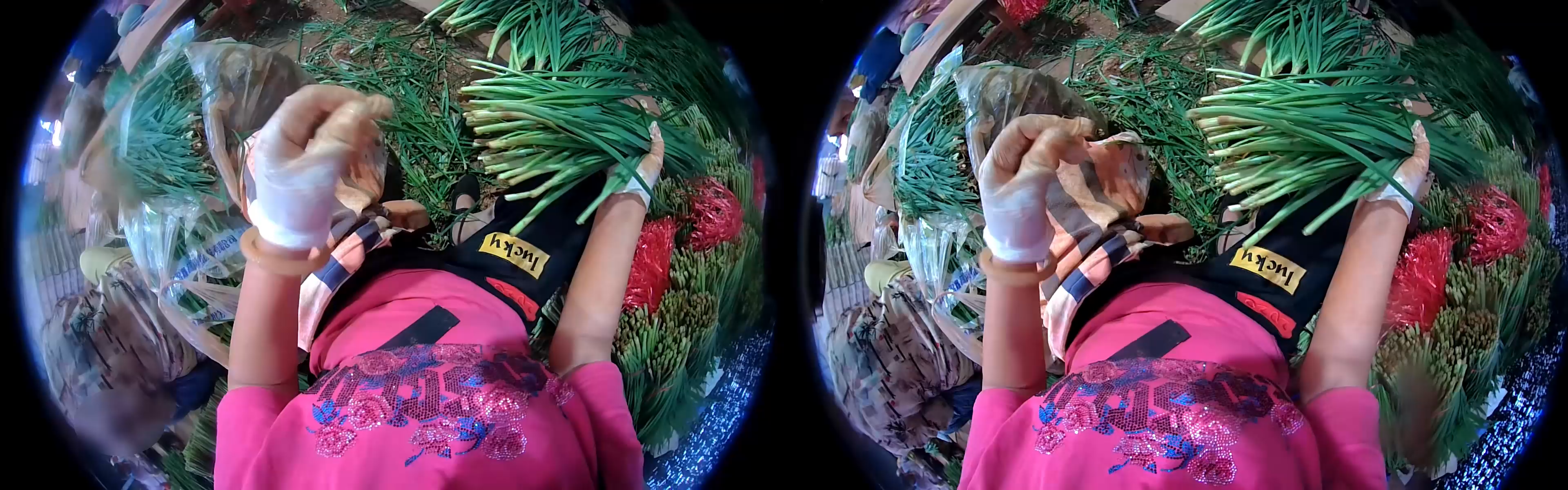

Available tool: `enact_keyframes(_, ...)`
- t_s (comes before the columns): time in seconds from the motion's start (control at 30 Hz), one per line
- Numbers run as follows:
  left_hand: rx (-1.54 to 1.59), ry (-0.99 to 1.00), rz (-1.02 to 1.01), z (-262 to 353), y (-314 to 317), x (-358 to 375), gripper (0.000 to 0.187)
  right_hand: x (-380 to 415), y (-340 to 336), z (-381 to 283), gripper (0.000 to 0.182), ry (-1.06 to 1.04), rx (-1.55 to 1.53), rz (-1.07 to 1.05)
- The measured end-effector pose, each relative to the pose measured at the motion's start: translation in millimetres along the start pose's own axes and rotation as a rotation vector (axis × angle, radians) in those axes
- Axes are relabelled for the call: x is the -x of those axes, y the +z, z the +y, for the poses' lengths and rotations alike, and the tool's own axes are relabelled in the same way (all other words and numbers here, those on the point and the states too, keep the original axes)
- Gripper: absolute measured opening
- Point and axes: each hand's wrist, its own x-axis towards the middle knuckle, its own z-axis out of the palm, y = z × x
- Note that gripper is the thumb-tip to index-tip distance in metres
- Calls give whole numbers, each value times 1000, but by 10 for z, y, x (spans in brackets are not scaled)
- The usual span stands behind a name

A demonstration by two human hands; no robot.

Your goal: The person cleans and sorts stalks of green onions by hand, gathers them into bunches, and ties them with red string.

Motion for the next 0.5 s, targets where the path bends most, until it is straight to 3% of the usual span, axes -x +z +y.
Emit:
enact_keyframes(0.03,1,16,-164,137,60,75,6,36,47,23,39,4,-18,15)
enact_keyframes(0.1,-771,587,-427,317,178,55,28,148,149,85,40,47,-56,5)
enact_keyframes(0.17,-1033,667,-482,404,338,24,32,260,306,116,41,61,-14,91)
enact_keyframes(0.2,-977,718,-409,302,311,-68,33,261,306,115,41,62,2,64)
enact_keyframes(0.23,-884,723,-349,296,225,-151,28,249,291,110,42,61,17,41)
enact_keyframes(0.33,-506,481,-273,246,-9,-410,19,266,270,109,42,34,36,43)
enact_keyframes(0.37,-459,342,-320,239,-7,-477,18,274,287,122,42,25,38,45)
enact_keyframes(0.47,-537,212,-624,167,131,-587,19,257,265,148,43,96,24,-96)
enact_keyframes(0.5,-558,268,-677,214,214,-552,24,293,274,137,43,143,11,-98)
